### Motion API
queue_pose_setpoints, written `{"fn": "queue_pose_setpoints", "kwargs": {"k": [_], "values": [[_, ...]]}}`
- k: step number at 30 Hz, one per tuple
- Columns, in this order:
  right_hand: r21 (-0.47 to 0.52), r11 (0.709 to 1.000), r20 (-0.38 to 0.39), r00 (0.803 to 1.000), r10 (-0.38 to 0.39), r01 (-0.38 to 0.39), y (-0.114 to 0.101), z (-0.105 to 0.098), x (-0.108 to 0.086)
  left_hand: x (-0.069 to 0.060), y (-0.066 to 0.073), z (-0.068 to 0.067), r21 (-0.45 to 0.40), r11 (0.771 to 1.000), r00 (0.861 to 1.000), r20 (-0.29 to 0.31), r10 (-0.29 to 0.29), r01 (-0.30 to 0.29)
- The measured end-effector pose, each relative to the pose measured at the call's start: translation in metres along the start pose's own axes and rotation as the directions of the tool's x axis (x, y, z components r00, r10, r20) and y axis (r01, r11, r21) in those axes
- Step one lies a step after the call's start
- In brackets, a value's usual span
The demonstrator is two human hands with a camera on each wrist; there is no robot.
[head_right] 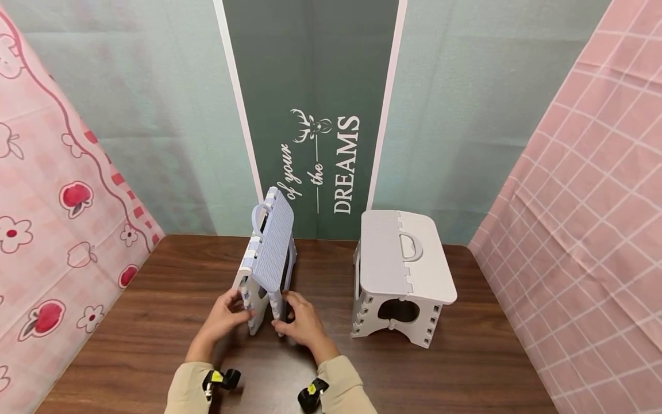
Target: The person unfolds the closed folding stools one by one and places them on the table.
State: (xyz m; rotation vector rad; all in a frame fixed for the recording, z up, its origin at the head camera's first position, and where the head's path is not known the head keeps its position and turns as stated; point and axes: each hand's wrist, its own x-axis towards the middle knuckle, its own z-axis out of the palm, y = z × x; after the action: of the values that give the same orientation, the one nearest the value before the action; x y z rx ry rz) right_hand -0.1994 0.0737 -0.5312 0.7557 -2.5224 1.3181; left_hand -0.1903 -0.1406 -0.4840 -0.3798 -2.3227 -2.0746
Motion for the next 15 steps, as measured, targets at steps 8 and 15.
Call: {"fn": "queue_pose_setpoints", "kwargs": {"k": [8,15], "values": [[-0.007,1.000,-0.011,1.000,-0.015,0.015,0.0035,-0.0025,-0.0006,0.0014,-0.0004,-0.0016,-0.019,1.000,1.000,-0.022,0.001,-0.002],[-0.031,0.997,-0.042,0.996,-0.076,0.075,0.0048,-0.0024,-0.0020,0.0000,0.0003,-0.0027,-0.022,1.000,0.999,-0.037,-0.007,0.006]]}}
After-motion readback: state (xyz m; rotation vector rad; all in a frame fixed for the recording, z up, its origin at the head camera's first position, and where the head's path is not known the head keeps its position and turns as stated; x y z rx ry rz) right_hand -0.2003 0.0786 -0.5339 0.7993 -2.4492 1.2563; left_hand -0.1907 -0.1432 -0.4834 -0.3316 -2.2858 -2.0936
